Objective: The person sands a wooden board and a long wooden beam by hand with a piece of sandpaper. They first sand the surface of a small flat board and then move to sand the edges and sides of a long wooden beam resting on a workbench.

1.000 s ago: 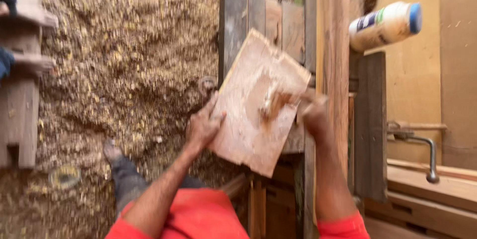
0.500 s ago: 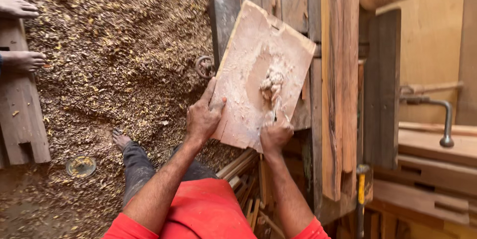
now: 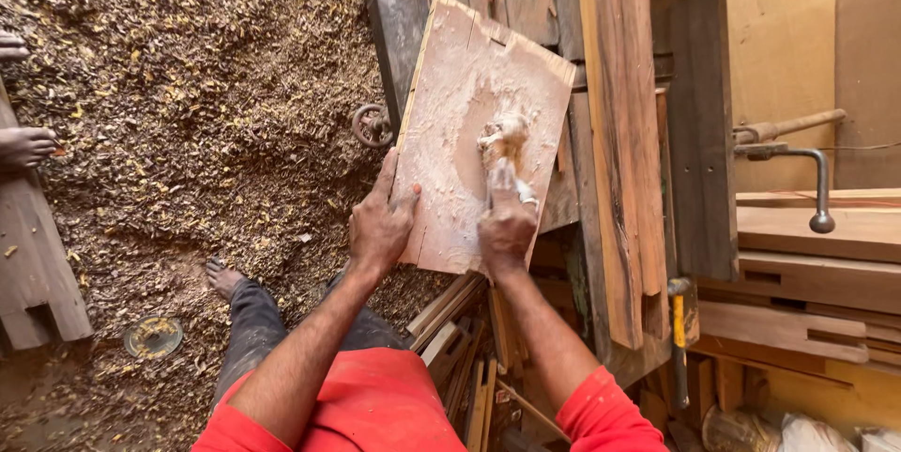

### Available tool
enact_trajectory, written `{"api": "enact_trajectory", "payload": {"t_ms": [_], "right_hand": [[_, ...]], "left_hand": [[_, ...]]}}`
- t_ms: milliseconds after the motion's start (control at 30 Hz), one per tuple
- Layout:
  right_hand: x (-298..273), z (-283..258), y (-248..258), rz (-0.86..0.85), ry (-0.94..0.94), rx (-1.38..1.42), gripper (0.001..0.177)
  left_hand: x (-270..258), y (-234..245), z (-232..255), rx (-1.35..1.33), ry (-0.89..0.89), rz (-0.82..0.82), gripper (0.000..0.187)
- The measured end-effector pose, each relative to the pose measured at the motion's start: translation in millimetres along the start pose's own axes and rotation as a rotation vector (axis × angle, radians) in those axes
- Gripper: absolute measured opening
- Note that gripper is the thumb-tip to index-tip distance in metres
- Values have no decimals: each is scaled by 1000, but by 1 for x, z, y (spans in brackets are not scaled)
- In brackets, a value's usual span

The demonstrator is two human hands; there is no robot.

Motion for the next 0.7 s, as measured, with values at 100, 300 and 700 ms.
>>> {"api": "enact_trajectory", "payload": {"t_ms": [100, 300, 700], "right_hand": [[-30, -16, -17, -242, 57, -53, 14], [39, -25, 65, -393, 242, -144, 14], [177, 6, 21, -719, 188, -465, 41]], "left_hand": [[-1, 4, -6, 38, -4, 34, 70], [6, 7, 9, -108, 12, -25, 72], [6, 24, 16, -81, -179, 151, 74]]}}
Point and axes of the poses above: each hand's wrist, its own x-axis towards the middle knuckle, its own y-axis out of the back of the hand, z = x × y, the point moved 5 cm from there along x, towards the middle knuckle, and after that the axes turned 1 degree about x, right-handed, at the moved point
